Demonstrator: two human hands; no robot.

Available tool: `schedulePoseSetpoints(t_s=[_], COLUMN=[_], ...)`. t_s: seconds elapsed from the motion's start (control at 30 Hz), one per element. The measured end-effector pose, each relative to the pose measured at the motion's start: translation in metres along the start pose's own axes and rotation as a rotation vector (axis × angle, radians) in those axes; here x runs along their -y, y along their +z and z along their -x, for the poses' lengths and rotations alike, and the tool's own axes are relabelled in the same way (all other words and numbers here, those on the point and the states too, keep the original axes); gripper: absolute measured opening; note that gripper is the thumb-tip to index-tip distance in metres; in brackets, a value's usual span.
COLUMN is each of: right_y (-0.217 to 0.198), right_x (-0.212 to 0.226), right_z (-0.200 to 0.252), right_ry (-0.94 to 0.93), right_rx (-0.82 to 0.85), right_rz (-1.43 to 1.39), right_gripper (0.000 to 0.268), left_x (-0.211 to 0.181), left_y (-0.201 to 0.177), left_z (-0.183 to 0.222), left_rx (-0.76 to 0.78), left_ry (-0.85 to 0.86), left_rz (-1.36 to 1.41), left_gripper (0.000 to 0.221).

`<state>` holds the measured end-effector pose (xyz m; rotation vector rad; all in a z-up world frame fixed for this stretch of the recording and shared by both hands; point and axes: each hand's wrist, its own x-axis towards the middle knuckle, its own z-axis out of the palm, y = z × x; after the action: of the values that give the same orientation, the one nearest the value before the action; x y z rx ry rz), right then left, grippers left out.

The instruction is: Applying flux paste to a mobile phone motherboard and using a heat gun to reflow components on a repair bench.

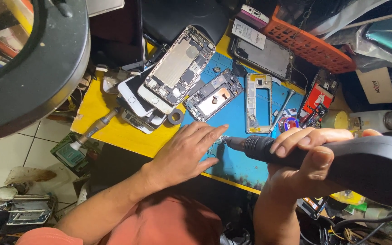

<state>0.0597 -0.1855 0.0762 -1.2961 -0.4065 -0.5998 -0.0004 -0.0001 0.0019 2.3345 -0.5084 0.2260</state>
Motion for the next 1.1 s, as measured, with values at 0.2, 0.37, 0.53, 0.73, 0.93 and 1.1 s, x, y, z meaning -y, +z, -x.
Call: schedulePoseSetpoints(t_s=[0.2,0.37,0.53,0.73,0.93,1.1], right_y=[-0.001,-0.001,-0.008,-0.009,-0.009,-0.008], right_x=[0.005,0.009,0.005,0.007,0.005,0.006], right_z=[-0.007,-0.008,-0.007,-0.005,-0.006,-0.007], right_ry=[-0.021,-0.012,-0.021,0.003,-0.003,-0.019], right_rx=[-0.030,-0.018,-0.029,-0.030,-0.030,-0.026], right_rz=[0.074,0.081,0.054,0.052,0.073,0.070], right_gripper=[0.052,0.049,0.052,0.050,0.042,0.045], left_x=[0.001,0.000,-0.001,0.000,-0.001,-0.005], left_y=[0.001,-0.002,-0.002,0.002,-0.001,-0.005], left_z=[0.000,0.000,-0.001,0.000,0.002,0.001], left_rx=[0.003,-0.004,-0.009,-0.019,-0.059,-0.095], left_ry=[0.004,0.008,0.012,0.009,0.036,0.054], left_rz=[-0.017,0.009,0.004,-0.014,0.000,0.060], left_gripper=[0.079,0.078,0.079,0.078,0.076,0.069])
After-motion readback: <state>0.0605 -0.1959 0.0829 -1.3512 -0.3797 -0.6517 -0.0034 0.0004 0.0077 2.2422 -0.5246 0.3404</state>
